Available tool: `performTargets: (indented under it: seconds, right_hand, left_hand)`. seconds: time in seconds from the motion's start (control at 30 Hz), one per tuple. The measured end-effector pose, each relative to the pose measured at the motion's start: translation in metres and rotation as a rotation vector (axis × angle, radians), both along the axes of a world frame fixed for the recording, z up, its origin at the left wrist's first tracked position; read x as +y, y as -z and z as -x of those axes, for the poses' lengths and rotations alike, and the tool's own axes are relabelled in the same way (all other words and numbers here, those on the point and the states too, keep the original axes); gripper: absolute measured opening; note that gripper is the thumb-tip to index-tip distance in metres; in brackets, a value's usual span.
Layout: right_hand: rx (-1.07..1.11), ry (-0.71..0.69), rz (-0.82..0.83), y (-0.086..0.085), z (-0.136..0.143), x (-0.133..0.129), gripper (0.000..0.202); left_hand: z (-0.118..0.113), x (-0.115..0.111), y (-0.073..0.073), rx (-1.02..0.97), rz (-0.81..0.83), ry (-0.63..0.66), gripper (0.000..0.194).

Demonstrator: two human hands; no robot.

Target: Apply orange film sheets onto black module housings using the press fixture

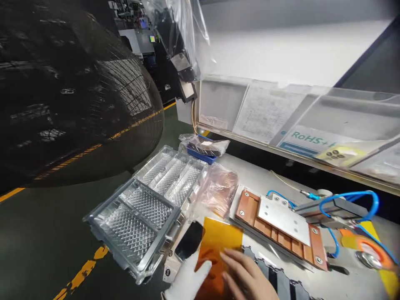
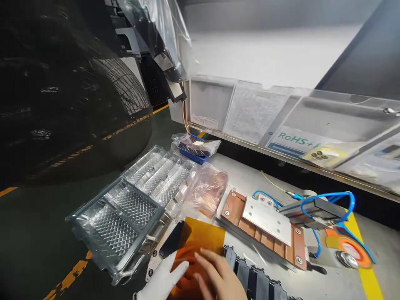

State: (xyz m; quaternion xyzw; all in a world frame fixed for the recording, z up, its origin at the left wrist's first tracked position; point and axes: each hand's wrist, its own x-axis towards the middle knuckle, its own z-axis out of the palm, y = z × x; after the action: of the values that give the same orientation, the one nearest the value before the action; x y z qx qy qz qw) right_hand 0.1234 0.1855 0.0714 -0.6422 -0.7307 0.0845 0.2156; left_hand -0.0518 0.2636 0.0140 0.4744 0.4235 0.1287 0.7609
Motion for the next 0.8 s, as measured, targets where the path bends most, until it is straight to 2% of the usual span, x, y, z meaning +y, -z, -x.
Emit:
performTargets:
  seconds: [0.13, 0.23, 0.37, 0.53, 0.63, 0.7, 0.8]
  right_hand:
    - [0.01, 0.078, -0.154, -0.018, -0.004, 0.013, 0.031]
    - [0.06, 0.06, -0.139, -0.024, -0.01, 0.001, 0.023]
    - [0.151, 0.13, -0.095, -0.025, -0.022, -0.026, 0.008]
    - [0.077, 0.152, -0.17, -0.03, -0.032, -0.041, 0.033]
    - [0.102, 0.09, -0.22, -0.032, -0.037, -0.044, 0.024]
    - [0.147, 0.072, -0.239, -0.03, -0.04, -0.048, 0.026]
    - [0.244, 0.127, -0.265, -0.025, -0.038, -0.054, 0.028]
  left_hand:
    - [-0.018, -0.003, -0.037, -0.003, -0.411, 0.134, 0.034]
    - [-0.027, -0.008, -0.048, 0.007, -0.605, 0.212, 0.03]
    - [-0.034, -0.018, -0.048, 0.036, -0.673, 0.227, 0.028]
    - [-0.05, -0.03, -0.044, 0.082, -0.841, 0.263, 0.028]
    - [-0.058, -0.038, -0.045, 0.109, -0.896, 0.256, 0.03]
    - [-0.062, -0.043, -0.048, 0.137, -0.914, 0.222, 0.031]
    - [-0.065, -0.052, -0.052, 0.166, -0.932, 0.166, 0.029]
